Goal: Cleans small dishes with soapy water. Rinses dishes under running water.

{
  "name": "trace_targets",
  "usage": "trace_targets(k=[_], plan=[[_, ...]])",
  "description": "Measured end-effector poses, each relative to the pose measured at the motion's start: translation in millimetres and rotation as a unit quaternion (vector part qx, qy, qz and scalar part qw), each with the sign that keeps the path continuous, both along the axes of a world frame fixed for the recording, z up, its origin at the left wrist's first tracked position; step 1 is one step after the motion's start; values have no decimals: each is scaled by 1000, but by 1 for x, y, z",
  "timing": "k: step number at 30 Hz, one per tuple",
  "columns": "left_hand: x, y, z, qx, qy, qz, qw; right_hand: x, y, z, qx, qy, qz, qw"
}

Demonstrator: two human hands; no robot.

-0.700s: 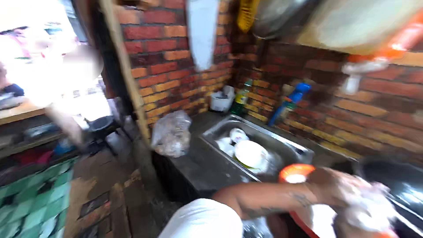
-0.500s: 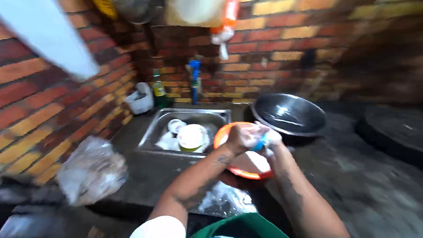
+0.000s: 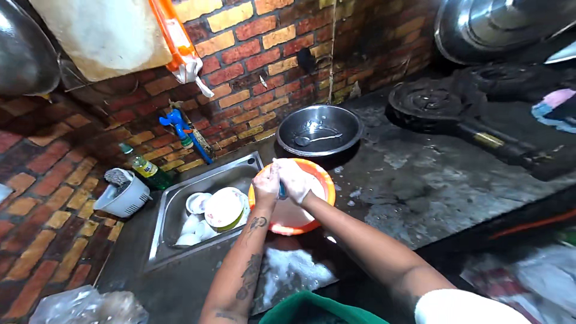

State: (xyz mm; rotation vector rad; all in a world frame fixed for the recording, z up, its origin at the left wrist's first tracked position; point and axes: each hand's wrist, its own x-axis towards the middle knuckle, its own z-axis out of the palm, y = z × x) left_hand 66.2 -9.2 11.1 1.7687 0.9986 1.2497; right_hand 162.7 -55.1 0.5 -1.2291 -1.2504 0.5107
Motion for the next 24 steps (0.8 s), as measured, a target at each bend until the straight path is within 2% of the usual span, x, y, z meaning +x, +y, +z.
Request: trace_targets(k=[3, 6, 8, 9, 11, 12, 13, 15, 16, 18, 21, 24], plan=[[2, -4, -1, -55, -63, -35, 996, 25, 18, 19, -151, 187, 106, 965], [8, -10, -8, -29, -119, -31, 992, 32, 28, 24, -214, 251, 108, 938], [8, -8, -8, -46, -141, -4, 989, 26, 30, 18, -189, 227, 42, 954], [8, -6, -5, -76, -146, 19, 986, 18, 26, 15, -147, 199, 0, 969], [7, -2, -2, -148, -166, 59, 973, -3, 13, 8, -11, 71, -80, 994], [6, -1, -1, -175, -176, 68, 966, -12, 9, -2, 88, -16, -111, 990], [3, -1, -1, -204, -197, 66, 956, -18, 10, -14, 192, -95, -129, 968], [1, -6, 1, -268, -272, 42, 923, -21, 8, -28, 315, -195, -89, 925], [1, -8, 1, -298, -305, 36, 904, -17, 5, -32, 326, -219, -46, 919], [2, -5, -2, -330, -337, 59, 880, -2, -1, -39, 284, -224, 7, 932], [0, 1, -2, -349, -358, 88, 862, 16, -6, -34, 183, -172, -72, 965], [2, 1, 3, -327, -308, 124, 885, 15, -1, -22, 191, -150, -138, 960]])
